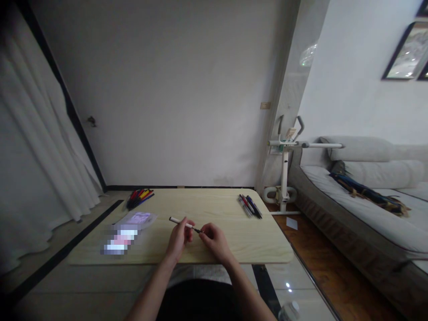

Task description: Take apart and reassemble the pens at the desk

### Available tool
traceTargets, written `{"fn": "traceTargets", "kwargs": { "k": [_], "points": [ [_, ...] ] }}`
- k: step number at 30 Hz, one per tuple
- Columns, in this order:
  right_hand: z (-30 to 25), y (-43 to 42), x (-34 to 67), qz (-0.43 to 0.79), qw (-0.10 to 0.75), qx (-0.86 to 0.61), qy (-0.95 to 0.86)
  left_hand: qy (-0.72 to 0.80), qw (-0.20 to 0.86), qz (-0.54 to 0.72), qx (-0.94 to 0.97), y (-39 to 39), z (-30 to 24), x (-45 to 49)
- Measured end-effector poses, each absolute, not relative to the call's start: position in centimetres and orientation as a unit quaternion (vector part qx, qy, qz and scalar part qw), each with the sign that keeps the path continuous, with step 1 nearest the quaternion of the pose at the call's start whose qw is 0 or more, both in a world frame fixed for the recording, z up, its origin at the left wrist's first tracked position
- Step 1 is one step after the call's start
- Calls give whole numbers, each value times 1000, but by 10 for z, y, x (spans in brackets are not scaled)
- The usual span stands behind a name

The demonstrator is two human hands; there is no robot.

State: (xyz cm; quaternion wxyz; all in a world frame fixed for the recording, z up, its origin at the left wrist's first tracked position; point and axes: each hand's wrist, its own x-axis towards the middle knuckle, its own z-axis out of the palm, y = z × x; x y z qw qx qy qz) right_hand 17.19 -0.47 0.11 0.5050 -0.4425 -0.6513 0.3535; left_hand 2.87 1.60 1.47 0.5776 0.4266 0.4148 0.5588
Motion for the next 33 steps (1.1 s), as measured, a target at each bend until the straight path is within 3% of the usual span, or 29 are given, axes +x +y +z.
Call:
{"fn": "traceTargets", "kwargs": {
  "k": [10, 33],
  "points": [
    [-4, 0, 173, 399, 524, -433, -615, 376, 625, 573, 375, 18, 10, 40],
    [1, 0, 173, 376, 556, -450, -589, 252, 793, 496, 249, 19, 8, 44]
  ]
}}
